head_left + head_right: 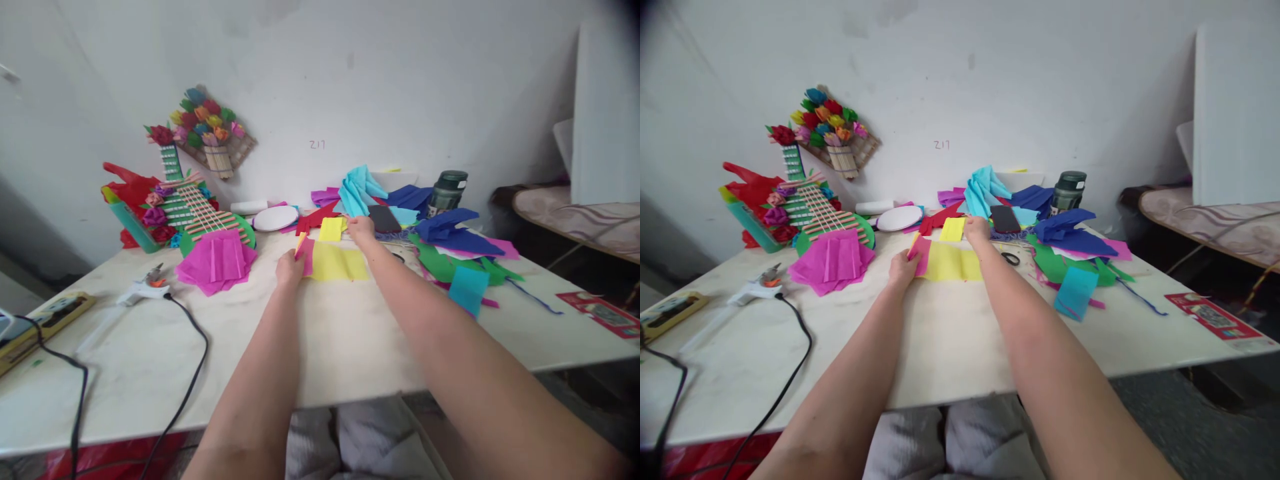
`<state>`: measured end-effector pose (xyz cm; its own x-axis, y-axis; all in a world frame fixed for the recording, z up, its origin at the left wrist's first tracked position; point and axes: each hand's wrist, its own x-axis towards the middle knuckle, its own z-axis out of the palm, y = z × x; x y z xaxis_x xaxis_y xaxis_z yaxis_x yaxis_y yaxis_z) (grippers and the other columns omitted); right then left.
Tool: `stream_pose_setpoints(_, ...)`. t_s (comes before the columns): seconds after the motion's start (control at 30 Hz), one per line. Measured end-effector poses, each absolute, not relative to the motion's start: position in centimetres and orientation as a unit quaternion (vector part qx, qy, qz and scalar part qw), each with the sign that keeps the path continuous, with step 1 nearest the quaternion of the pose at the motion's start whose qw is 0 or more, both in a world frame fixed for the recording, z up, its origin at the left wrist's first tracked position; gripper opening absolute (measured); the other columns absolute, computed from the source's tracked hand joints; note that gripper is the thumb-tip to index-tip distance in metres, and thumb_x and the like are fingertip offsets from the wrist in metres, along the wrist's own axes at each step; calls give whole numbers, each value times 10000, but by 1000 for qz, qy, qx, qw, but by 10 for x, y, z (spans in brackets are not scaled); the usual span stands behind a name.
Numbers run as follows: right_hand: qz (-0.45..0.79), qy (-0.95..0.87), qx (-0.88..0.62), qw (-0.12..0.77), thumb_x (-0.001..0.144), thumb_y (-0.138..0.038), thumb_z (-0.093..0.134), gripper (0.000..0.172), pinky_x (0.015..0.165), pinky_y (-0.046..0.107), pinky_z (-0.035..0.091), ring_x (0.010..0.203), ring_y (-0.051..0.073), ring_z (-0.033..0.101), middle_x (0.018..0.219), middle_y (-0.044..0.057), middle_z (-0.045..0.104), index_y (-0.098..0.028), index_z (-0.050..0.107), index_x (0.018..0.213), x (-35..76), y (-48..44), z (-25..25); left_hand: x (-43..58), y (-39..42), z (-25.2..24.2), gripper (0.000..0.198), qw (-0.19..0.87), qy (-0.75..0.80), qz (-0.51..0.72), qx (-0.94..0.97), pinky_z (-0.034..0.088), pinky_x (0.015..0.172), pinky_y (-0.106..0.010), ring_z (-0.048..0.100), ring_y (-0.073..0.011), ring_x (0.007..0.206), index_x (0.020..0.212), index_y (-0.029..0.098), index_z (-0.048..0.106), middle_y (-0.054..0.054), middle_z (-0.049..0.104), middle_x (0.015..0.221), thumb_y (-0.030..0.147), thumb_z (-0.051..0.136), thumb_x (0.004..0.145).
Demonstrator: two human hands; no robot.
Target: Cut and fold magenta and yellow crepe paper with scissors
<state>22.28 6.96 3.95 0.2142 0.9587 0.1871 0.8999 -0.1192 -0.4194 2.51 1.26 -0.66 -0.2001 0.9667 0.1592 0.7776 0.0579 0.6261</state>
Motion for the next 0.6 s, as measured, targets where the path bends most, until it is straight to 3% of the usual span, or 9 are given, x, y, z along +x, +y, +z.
stream_pose_setpoints(0.2,-25,-631,-771,76,733,-278,579,360,819,301,419,1019,255,559,1047,207,606,-98,626,1041,256,31,54,23,19,-12,273,209,683,374,592,430,622,-243,599,-178,756,884,203,612,-33,659,790,400,470,757)
stream_pose_setpoints(0.33,31,-605,-795,-31,674,-291,635,357,799,352,436,985,269,575,1012,195,619,-109,651,981,275,14,56,23,18,-12,240,216,684,396,573,441,620,-248,601,-182,751,858,194,621,-32,660,773,368,510,735)
stream_pose_setpoints(0.6,18,-614,-789,-20,673,-236,632,428,814,356,433,1027,267,555,1099,223,576,-97,607,1077,269,2,40,23,17,-12,245,231,664,432,565,446,603,-240,608,-168,698,887,173,627,-37,660,736,328,506,740)
